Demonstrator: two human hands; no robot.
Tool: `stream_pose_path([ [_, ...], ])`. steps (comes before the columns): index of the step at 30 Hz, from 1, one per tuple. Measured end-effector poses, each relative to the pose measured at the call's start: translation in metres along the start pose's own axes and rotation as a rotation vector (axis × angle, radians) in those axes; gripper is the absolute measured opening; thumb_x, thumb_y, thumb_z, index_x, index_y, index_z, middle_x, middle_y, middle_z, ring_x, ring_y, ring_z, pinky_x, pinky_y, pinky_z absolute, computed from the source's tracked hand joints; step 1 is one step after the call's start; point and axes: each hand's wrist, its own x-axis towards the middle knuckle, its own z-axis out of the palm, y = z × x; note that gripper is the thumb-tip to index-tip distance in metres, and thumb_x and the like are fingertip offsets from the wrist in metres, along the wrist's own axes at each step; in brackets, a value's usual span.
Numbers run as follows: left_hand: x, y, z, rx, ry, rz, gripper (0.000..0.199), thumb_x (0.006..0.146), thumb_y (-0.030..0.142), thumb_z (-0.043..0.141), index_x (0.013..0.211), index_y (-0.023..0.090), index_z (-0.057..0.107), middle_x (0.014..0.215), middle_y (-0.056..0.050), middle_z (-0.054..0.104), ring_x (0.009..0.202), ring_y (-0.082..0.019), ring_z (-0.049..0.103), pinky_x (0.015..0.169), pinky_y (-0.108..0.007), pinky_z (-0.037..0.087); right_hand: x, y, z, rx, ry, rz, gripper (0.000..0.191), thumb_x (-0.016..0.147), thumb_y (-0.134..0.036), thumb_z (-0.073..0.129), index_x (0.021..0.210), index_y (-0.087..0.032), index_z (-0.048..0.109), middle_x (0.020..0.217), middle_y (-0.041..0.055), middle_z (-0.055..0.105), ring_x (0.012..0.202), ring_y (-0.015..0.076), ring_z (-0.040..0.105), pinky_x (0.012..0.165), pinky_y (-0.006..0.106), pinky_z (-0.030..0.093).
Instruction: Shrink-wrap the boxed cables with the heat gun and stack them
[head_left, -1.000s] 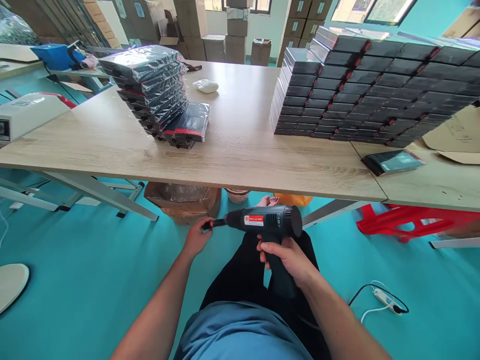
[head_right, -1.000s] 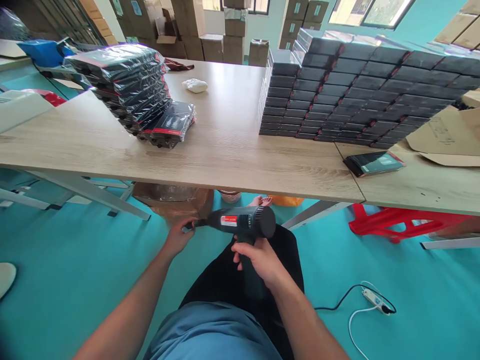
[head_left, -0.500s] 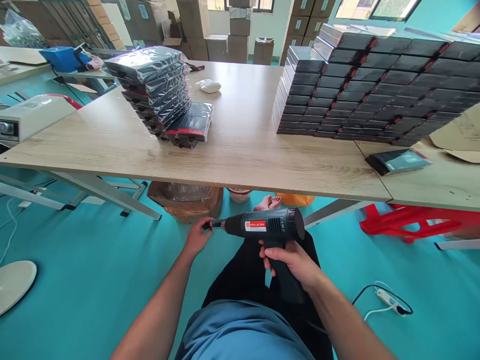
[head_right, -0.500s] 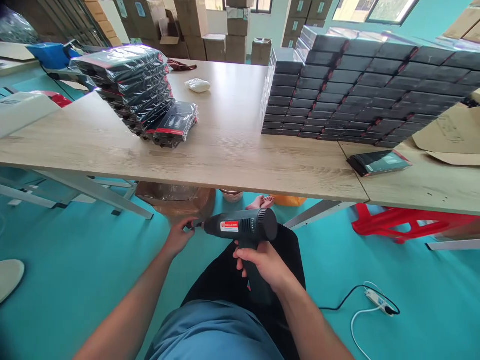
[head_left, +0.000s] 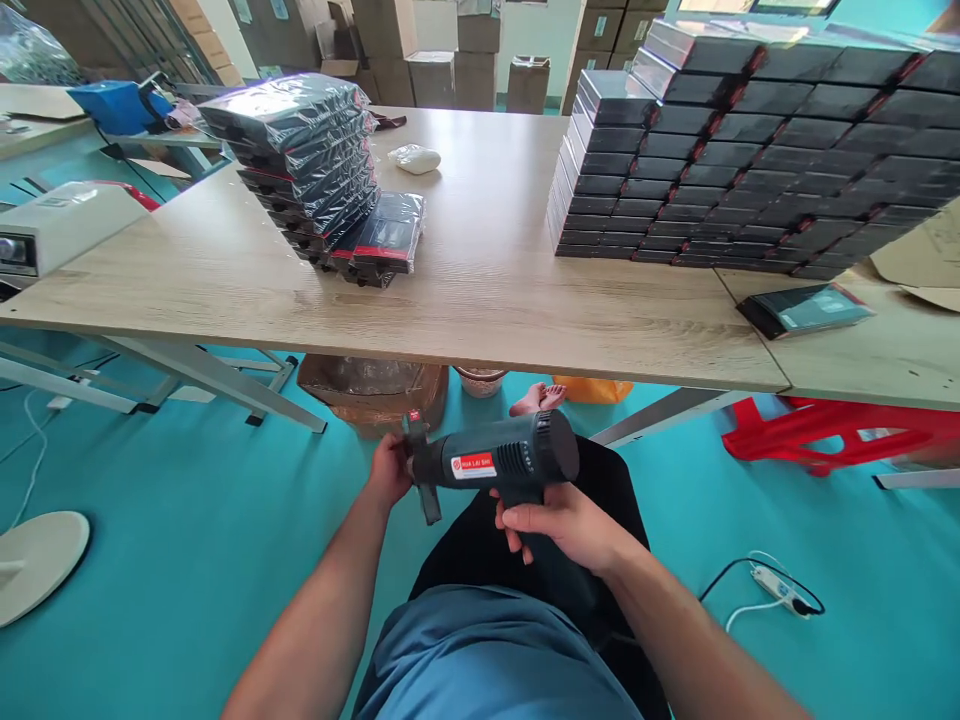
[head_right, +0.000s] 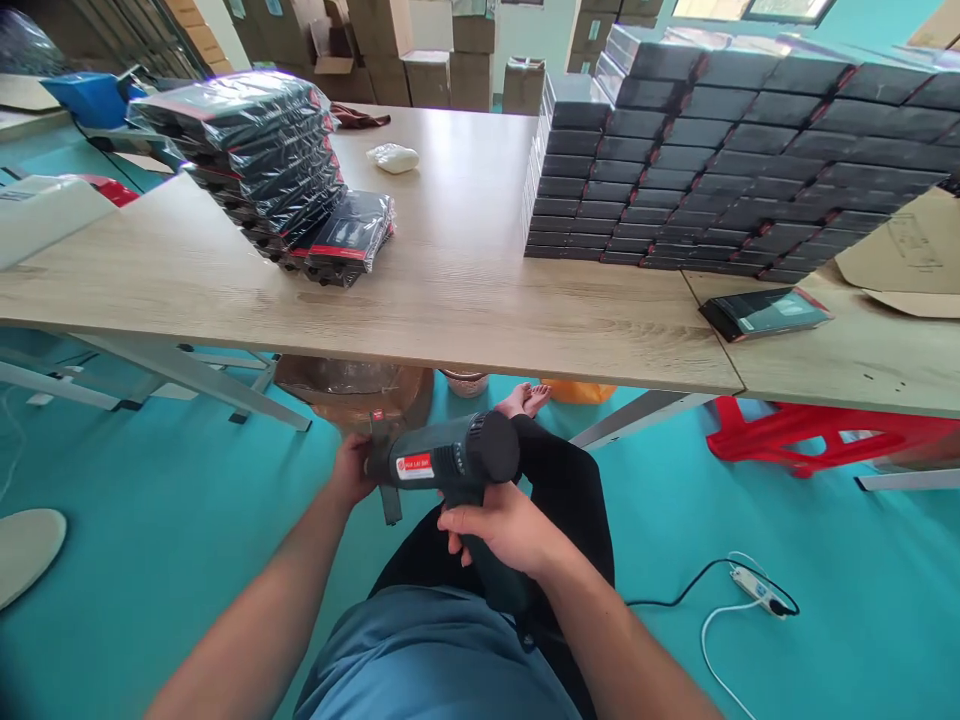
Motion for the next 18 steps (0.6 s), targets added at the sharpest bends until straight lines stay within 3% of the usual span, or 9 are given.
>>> stream_pose_path([
  [5, -0.015, 0.000, -0.005, -0.066, -0.131, -0.135, 0.071, 0.091, 0.072, 0.044, 0.126, 0.014, 0.067, 0.095, -0.014, 0.072, 0.079, -0.026, 0.067, 0.057, -0.034, 0.050, -0.016, 0.020, -0.013, -0.123, -0.107, 0.149, 0.016, 0.071, -0.026, 0.079, 0.079, -0.016, 0.071, 0.075, 0.0029, 0.069, 0.060, 0.0155, 0.063, 0.052, 0.027, 0.049],
  [9, -0.026, -0.007, -0.002, -0.095, -0.203, -0.237, 0.092, 0.087, 0.086, 0.036, 0.136, 0.013, 0.063, 0.117, -0.020, 0.072, 0.103, -0.034, 0.069, 0.074, -0.044, 0.056, 0.003, 0.023, -0.022, -0.026, 0.133, 0.068, 0.027, 0.067, -0.029, 0.081, 0.088, -0.015, 0.071, 0.068, 0.0012, 0.068, 0.057, 0.0160, 0.062, 0.050, 0.028, 0.049],
  [12, -0.030, -0.012, 0.003, -0.117, -0.224, -0.263, 0.082, 0.090, 0.077, 0.044, 0.131, 0.008, 0.065, 0.111, -0.023, 0.073, 0.103, -0.035, 0.071, 0.078, -0.048, 0.058, 0.027, 0.015, -0.021, 0.048, 0.237, -0.017, 0.026, 0.069, -0.031, 0.079, 0.087, -0.014, 0.071, 0.071, 0.0033, 0.070, 0.058, 0.0150, 0.062, 0.051, 0.027, 0.051],
  [18, -0.029, -0.012, 0.002, -0.049, 0.024, -0.284, 0.048, 0.094, 0.052, 0.051, 0.108, 0.012, 0.073, 0.083, -0.016, 0.077, 0.082, -0.037, 0.075, 0.074, -0.052, 0.061, 0.035, -0.001, -0.006, 0.025, -0.051, -0.005, 0.027, 0.068, -0.029, 0.080, 0.089, -0.014, 0.072, 0.073, 0.0036, 0.072, 0.057, 0.0156, 0.063, 0.049, 0.026, 0.050],
])
